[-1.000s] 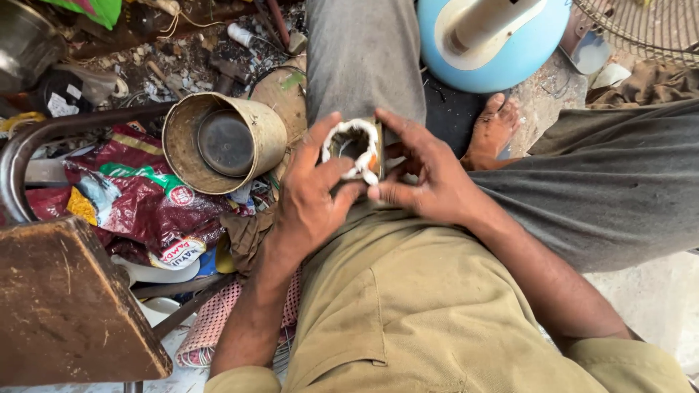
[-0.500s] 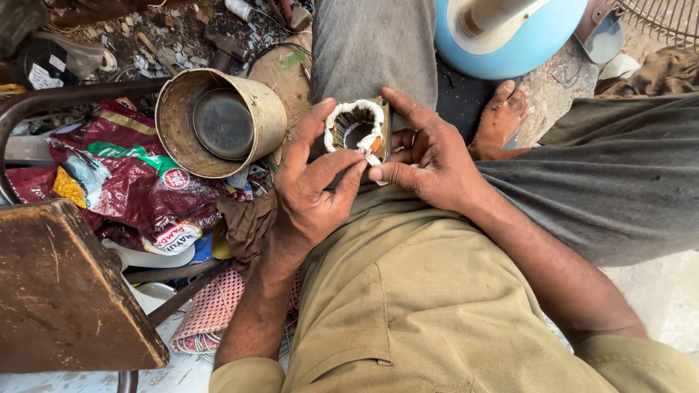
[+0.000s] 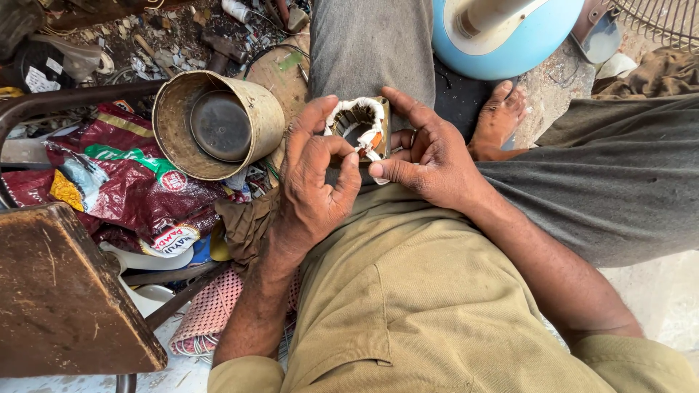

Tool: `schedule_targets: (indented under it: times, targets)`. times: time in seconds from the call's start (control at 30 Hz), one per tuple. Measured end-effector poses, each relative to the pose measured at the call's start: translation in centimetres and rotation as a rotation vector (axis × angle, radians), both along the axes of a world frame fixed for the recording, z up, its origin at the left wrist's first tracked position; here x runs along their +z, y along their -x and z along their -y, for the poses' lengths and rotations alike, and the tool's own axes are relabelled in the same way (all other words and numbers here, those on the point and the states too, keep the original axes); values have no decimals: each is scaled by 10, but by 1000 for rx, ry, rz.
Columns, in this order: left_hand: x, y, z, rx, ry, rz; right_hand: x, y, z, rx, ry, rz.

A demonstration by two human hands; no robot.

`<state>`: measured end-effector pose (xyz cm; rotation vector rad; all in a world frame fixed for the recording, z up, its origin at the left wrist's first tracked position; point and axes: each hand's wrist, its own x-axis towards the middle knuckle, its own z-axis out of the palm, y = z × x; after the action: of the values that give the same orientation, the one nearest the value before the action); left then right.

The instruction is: The person sits on the floor and winds white magnet wire around a small square motor stator core held in their hands. They repeatedly wrap the wire around the core's central opening, adjusting the coil as they work.

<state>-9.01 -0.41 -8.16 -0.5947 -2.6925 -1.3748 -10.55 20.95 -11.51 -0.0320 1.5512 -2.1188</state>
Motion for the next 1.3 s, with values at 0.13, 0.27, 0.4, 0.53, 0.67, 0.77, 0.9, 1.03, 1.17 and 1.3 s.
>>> schedule_targets:
  times: [0.13,0.27,0.4,0.53,0.67,0.77,0.9,1.03,1.17,1.3]
  targets:
    - [5,4,1,24,7,68,-2,1,0,-2,27,-12]
    - [17,3,1,1,-32,73,-4,1,0,-6,38,-16]
    - [23,5,-4,-13,3,-35,-4,0,0,3,24,-21]
    - [23,6,-6,16,155,-151,-5,0,-1,-6,44,-14]
    - [24,-2,-5,12,268,-187,-7,1,-3,-5,33,-17]
    - [22,-5,-7,10,292,-217,-8,0,-4,-3,20,-46]
    - [18,-3,-10,9,298,-237,-8,0,-4,6,7,-46]
    - [19,-4,-9,0,297,-241,-8,0,-4,1,23,-32]
    - [19,-5,-7,16,315,-232,-7,1,-4,7,-3,-48]
    - [15,-3,-1,-2,173,-144,-6,1,-4,-5,49,-35]
